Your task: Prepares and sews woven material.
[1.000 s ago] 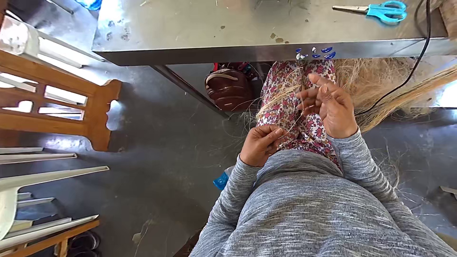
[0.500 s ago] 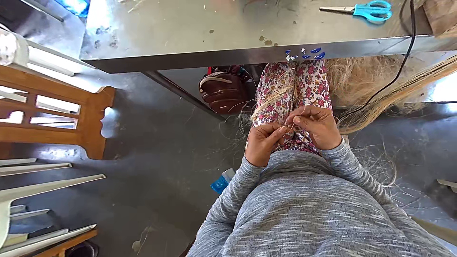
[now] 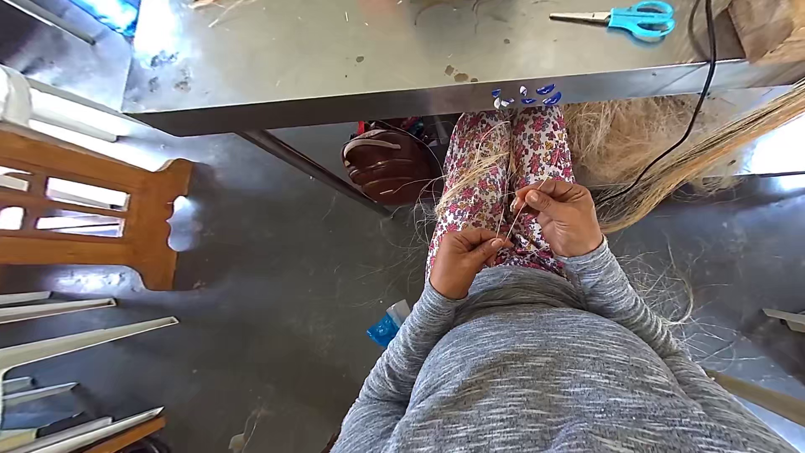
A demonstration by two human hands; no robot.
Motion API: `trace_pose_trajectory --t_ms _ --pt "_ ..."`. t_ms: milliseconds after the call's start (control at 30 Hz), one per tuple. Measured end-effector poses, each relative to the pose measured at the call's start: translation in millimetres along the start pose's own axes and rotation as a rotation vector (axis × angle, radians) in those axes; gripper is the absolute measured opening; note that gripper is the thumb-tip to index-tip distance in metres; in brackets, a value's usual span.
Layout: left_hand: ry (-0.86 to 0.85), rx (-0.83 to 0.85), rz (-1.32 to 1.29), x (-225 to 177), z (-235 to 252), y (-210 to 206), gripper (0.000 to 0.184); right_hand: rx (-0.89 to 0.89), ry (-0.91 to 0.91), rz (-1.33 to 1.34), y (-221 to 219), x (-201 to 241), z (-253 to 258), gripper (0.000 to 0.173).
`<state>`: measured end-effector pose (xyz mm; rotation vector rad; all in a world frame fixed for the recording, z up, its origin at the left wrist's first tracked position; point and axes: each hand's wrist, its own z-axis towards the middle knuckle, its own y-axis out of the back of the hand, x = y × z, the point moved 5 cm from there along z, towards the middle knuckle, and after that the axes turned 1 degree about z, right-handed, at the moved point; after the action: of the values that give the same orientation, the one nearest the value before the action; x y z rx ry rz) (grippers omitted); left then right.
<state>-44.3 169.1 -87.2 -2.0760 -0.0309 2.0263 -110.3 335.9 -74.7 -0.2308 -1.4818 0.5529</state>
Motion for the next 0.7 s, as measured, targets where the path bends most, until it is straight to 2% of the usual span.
trace_pose_trajectory --t_ms 333,433,533,600,700 --pt "0.049 0.013 0.076 4 0 0 0.014 -0.025 -0.079 0.088 0 -3 -1 0.023" --pt "0.032 -0.043 0.155 -1 0 4 0.013 -0.005 -0.047 -0.04 2 0 -1 0.021" --pt "-0.121 -0.105 0.374 -12 0 12 0.014 0.015 -0.014 -0.245 3 6 -2 0.018" --pt "-0.161 -0.142 0.473 -19 1 14 0.014 0.047 -0.012 -0.345 0 10 -3 0.014" --pt "-0.15 -0.09 0.494 -24 4 10 0.014 0.098 -0.044 -0.357 -5 9 -5 0.012"
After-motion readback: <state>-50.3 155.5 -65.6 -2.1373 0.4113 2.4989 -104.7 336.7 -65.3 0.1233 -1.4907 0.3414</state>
